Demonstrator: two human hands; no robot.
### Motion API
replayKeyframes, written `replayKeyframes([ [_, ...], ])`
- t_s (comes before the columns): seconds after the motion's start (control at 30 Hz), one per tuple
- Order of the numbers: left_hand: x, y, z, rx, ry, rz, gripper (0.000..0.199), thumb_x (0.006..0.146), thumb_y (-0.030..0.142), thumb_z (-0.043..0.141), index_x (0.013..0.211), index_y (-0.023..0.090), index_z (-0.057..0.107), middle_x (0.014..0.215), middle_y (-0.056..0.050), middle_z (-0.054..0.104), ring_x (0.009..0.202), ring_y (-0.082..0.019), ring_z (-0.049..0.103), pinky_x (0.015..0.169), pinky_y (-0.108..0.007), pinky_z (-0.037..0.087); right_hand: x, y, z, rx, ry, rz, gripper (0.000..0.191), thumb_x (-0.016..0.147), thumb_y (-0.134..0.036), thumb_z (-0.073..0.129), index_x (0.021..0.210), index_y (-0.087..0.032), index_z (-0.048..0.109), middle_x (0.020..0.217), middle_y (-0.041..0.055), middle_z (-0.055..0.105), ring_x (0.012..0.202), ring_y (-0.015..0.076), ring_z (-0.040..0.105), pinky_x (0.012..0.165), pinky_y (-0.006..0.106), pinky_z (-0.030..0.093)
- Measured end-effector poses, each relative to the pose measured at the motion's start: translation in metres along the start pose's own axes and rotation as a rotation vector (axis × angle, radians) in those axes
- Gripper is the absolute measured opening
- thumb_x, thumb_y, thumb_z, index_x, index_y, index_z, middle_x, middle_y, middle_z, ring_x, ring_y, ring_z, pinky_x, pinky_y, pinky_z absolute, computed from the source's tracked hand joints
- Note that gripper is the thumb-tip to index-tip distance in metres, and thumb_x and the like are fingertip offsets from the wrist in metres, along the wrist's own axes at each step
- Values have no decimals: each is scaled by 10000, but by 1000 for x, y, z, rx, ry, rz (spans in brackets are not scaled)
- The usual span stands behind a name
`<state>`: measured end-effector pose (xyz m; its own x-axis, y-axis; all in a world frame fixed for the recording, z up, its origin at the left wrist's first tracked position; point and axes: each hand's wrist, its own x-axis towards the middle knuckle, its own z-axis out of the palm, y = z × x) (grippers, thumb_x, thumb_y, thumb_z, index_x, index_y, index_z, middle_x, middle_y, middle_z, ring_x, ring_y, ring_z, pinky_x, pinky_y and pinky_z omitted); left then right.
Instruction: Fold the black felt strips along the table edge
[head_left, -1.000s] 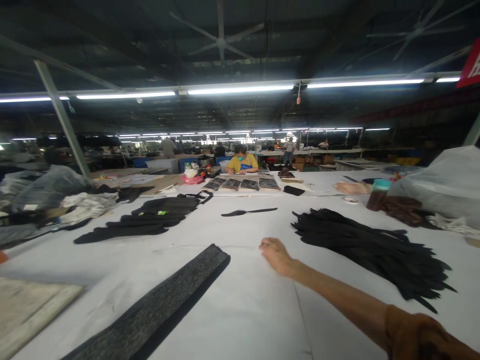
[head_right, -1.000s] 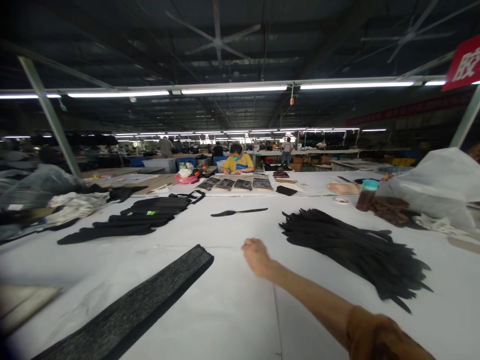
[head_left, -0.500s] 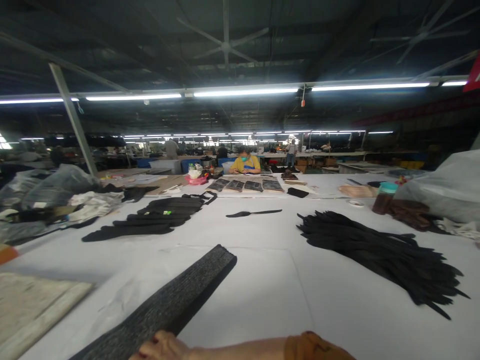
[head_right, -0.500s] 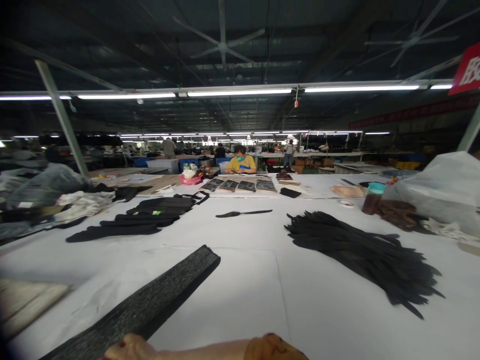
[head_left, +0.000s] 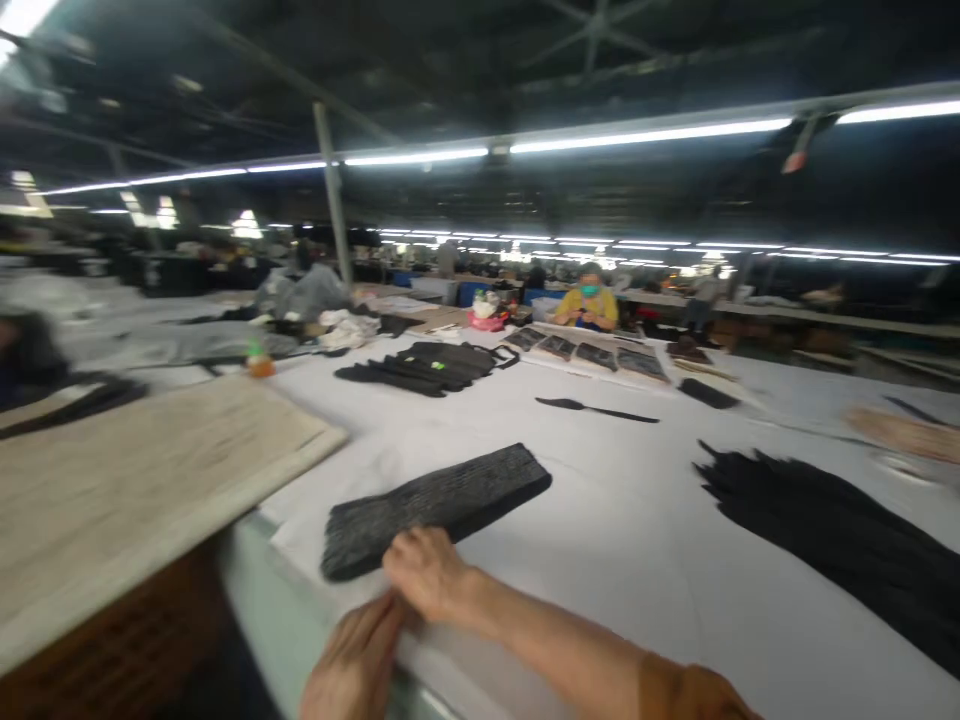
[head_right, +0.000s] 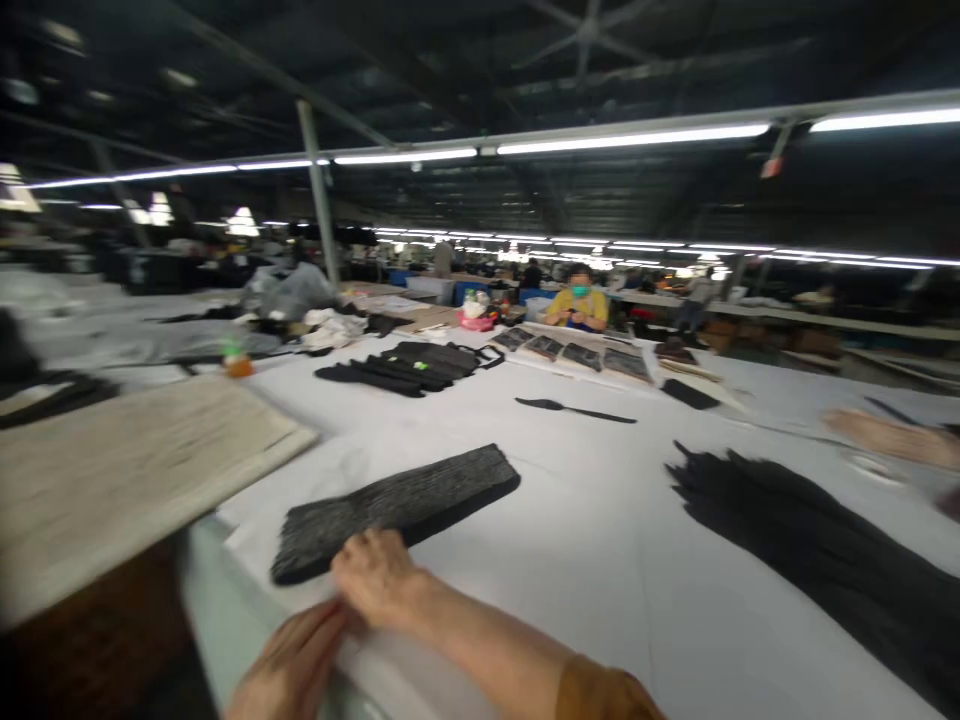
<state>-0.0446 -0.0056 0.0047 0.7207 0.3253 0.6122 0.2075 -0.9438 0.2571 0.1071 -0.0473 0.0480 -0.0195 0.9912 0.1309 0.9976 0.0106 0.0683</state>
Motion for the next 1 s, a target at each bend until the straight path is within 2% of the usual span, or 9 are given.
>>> replayKeyframes([
  [0.03, -2, 3, 2, 43, -24, 62, 301, 860, 125, 421, 981, 229, 676, 1042, -48, 698, 964, -215, 649, 842, -325, 553, -1, 1, -1, 86, -51, 126, 285, 686, -145, 716, 945, -153, 597, 997, 55, 623, 954, 215, 582, 754, 303, 503],
  [0.07, -2, 7, 3, 98, -50, 73, 350, 844, 80, 388, 1017, 201, 667, 1070, -67, 693, 992, -229, 644, 884, -367, 541, 0, 2, -3, 111, -44, 169, 170, 780, -104, 608, 941, -159, 598, 998, 53, 626, 951, 199, 585, 762, 294, 491],
  [0.13, 0, 13, 4, 164, -109, 79, 401, 802, 14, 361, 1057, 137, 645, 1138, -111, 669, 1069, -256, 616, 951, -433, 505, 2, 5, -3, 152, -43, 192, 193, 881, -61, 433, 922, -160, 594, 961, 48, 631, 918, 173, 591, 773, 279, 469],
  [0.2, 4, 17, 4, 168, -154, 64, 432, 783, -9, 362, 1119, 105, 609, 1210, -139, 628, 1146, -267, 570, 984, -456, 478, 3, 6, -2, 172, -31, 197, 249, 921, -63, 356, 912, -161, 585, 938, 46, 629, 899, 159, 590, 770, 262, 452],
  [0.37, 11, 14, 6, 151, -186, 12, 470, 770, -22, 381, 1198, 74, 551, 1225, -164, 604, 1171, -262, 541, 1021, -441, 439, -2, -3, -1, 162, -26, 263, 171, 930, -128, 439, 879, -181, 593, 941, 31, 626, 910, 162, 587, 736, 247, 438],
  [0.5, 12, 10, 6, 161, -183, -5, 393, 789, -14, 397, 1119, 75, 590, 1104, -146, 648, 1069, -262, 584, 1008, -443, 440, -2, -8, 3, 119, -25, 266, 140, 920, -152, 490, 884, -189, 619, 951, 34, 625, 936, 184, 588, 706, 260, 444],
  [0.63, 11, 17, 3, 115, -182, 26, 301, 814, 14, 419, 1030, 99, 611, 1020, -112, 656, 1010, -243, 591, 970, -400, 466, 2, -7, 2, 116, -35, 253, 122, 922, -200, 516, 889, -179, 631, 945, 52, 631, 927, 190, 597, 711, 272, 447],
  [0.87, 13, 15, 6, 196, -199, 13, 298, 824, 24, 427, 1060, 93, 596, 1163, -136, 611, 1143, -264, 531, 1032, -422, 407, 6, -4, -2, 106, -61, 286, 156, 941, -239, 485, 903, -189, 628, 946, 60, 640, 899, 200, 619, 699, 280, 436],
  [1.0, 17, 13, 7, 336, -262, -83, 305, 810, -3, 415, 1039, 68, 604, 1222, -186, 579, 1130, -291, 541, 986, -434, 430, 6, -2, -1, 105, -55, 274, 170, 940, -221, 468, 909, -185, 632, 943, 67, 645, 891, 213, 622, 700, 292, 435],
])
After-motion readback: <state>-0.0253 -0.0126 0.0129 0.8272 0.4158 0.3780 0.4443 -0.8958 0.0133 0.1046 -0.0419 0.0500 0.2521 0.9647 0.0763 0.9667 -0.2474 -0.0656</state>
